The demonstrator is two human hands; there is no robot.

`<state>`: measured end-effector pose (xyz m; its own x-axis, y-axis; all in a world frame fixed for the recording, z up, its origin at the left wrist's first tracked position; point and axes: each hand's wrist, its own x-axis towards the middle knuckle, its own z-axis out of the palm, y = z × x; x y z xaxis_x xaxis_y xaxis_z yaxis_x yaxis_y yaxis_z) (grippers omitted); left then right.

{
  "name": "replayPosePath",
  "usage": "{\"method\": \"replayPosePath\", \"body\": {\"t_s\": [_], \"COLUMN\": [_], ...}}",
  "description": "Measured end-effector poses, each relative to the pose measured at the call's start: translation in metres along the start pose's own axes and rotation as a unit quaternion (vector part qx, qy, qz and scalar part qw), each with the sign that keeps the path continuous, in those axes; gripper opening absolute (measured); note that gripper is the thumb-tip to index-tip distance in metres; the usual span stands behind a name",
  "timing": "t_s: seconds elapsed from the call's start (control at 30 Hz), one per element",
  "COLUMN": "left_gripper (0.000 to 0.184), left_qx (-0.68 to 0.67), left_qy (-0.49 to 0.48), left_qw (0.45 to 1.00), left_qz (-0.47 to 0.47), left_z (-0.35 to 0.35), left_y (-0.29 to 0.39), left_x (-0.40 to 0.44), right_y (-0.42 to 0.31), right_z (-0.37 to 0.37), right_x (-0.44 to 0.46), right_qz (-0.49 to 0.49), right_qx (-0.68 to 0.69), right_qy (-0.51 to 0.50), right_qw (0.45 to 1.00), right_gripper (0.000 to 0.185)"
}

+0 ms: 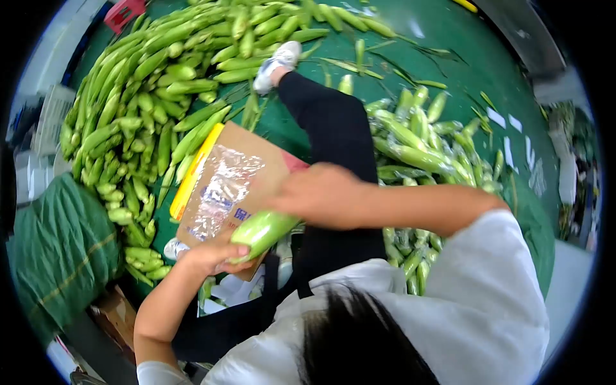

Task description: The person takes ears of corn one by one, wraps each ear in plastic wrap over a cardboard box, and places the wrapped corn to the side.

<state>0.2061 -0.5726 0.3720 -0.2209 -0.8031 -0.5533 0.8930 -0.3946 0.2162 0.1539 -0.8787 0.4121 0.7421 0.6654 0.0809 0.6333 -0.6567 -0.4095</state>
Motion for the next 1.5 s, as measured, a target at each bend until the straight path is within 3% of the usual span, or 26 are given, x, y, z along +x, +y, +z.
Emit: {"method": "replayPosePath", "body": {"t_s": [0.07, 0.1, 0.13, 0.17, 0.2, 0.23, 0.27, 0.3, 0.33, 0.37, 0.4, 0.43, 0.47, 0.5, 0.6, 0.63, 0.8, 0.93, 1.0, 1.13, 1.17, 1.27, 1.33, 1.4, 1.47, 1.5], "left_gripper": [0.072, 0.071, 0.070, 0.070, 0.073, 0.075, 0.078, 0.079, 0.081, 0.078, 0.075, 0.074, 0.073, 0.073, 0.073, 0.073, 0.076, 0.076, 0.073, 0.046, 0.040, 0.042, 0.050, 0.064, 0.070, 0.069], "left_qx": [0.003, 0.028, 0.119, 0.214, 0.376, 0.492, 0.589, 0.611, 0.628, 0.693, 0.714, 0.715, 0.721, 0.727, 0.737, 0.738, 0.708, 0.721, 0.721, 0.765, 0.772, 0.741, 0.741, 0.572, 0.479, 0.498], "left_qy": [0.029, 0.095, 0.158, 0.249, 0.488, 0.590, 0.659, 0.613, 0.562, 0.525, 0.490, 0.499, 0.506, 0.490, 0.458, 0.449, 0.432, 0.451, 0.453, 0.321, 0.278, 0.355, 0.528, 0.719, 0.691, 0.690], "left_qw": [0.994, 0.980, 0.931, 0.847, 0.681, 0.529, 0.356, 0.414, 0.469, 0.456, 0.450, 0.439, 0.424, 0.435, 0.451, 0.454, 0.516, 0.464, 0.444, 0.353, 0.376, 0.315, 0.195, 0.343, 0.485, 0.481], "left_qz": [0.104, 0.171, 0.306, 0.418, 0.396, 0.360, 0.303, 0.284, 0.266, 0.190, 0.218, 0.215, 0.212, 0.207, 0.210, 0.218, 0.215, 0.248, 0.279, 0.432, 0.431, 0.476, 0.366, 0.195, 0.242, 0.210], "left_z": [0.005, 0.011, -0.011, -0.033, -0.072, -0.105, -0.137, -0.165, -0.178, -0.171, -0.180, -0.177, -0.173, -0.174, -0.180, -0.180, -0.170, -0.174, -0.178, -0.183, -0.181, -0.161, -0.134, -0.116, -0.146, -0.156], "left_y": [0.009, 0.025, 0.041, 0.056, 0.055, 0.045, 0.035, 0.009, -0.020, -0.033, -0.055, -0.055, -0.052, -0.053, -0.049, -0.051, -0.040, -0.055, -0.057, -0.069, -0.070, -0.075, -0.065, -0.018, -0.046, -0.055], "left_x": [0.020, 0.029, 0.039, 0.050, 0.053, 0.052, 0.051, 0.058, 0.065, 0.070, 0.079, 0.081, 0.081, 0.082, 0.084, 0.084, 0.080, 0.084, 0.084, 0.093, 0.099, 0.100, 0.080, 0.023, 0.023, 0.019], "right_y": [0.038, 0.062, 0.081, 0.124, 0.152, 0.209, 0.252, 0.265, 0.283, 0.295, 0.299, 0.323, 0.361, 0.355, 0.327, 0.330, 0.306, 0.312, 0.316, 0.265, 0.254, 0.186, 0.127, 0.080, 0.077, 0.077], "right_z": [-0.025, -0.021, -0.024, 0.001, 0.000, 0.007, 0.034, 0.051, 0.066, 0.064, 0.061, 0.060, 0.044, 0.019, 0.021, 0.052, 0.257, 0.316, 0.292, 0.202, 0.190, 0.153, 0.130, 0.137, 0.156, 0.166], "right_x": [-0.016, -0.028, -0.049, -0.089, -0.105, -0.166, -0.241, -0.292, -0.338, -0.353, -0.361, -0.345, -0.305, -0.199, 0.082, 0.143, 0.353, 0.383, 0.376, 0.345, 0.328, 0.279, 0.251, 0.218, 0.193, 0.185], "right_qz": [0.031, 0.052, 0.243, 0.424, 0.516, 0.665, 0.663, 0.729, 0.714, 0.683, 0.651, 0.604, 0.478, 0.407, 0.315, 0.203, -0.126, -0.087, -0.115, 0.117, 0.089, -0.001, -0.020, -0.123, 0.055, 0.141], "right_qx": [-0.037, -0.061, -0.024, -0.071, -0.019, 0.109, 0.052, -0.185, -0.155, -0.135, -0.114, -0.198, -0.249, -0.249, -0.083, -0.043, -0.150, -0.188, -0.158, -0.030, 0.024, 0.154, 0.112, 0.070, 0.036, 0.023], "right_qy": [0.026, 0.105, 0.153, 0.231, 0.341, 0.294, 0.279, 0.091, -0.025, -0.101, -0.185, -0.112, -0.063, -0.019, -0.027, -0.029, -0.082, -0.136, -0.090, -0.068, -0.024, 0.009, -0.106, -0.129, 0.057, 0.151], "right_qw": [0.998, 0.991, 0.958, 0.873, 0.785, 0.678, 0.693, 0.653, 0.682, 0.710, 0.728, 0.763, 0.840, 0.879, 0.945, 0.978, 0.977, 0.969, 0.976, 0.990, 0.995, 0.988, 0.988, 0.981, 0.996, 0.978], "right_gripper": [0.051, 0.050, 0.052, 0.054, 0.056, 0.062, 0.068, 0.078, 0.088, 0.092, 0.096, 0.093, 0.071, 0.057, 0.055, 0.052, 0.052, 0.050, 0.057, 0.061, 0.064, 0.073, 0.069, 0.063, 0.058, 0.056]}}
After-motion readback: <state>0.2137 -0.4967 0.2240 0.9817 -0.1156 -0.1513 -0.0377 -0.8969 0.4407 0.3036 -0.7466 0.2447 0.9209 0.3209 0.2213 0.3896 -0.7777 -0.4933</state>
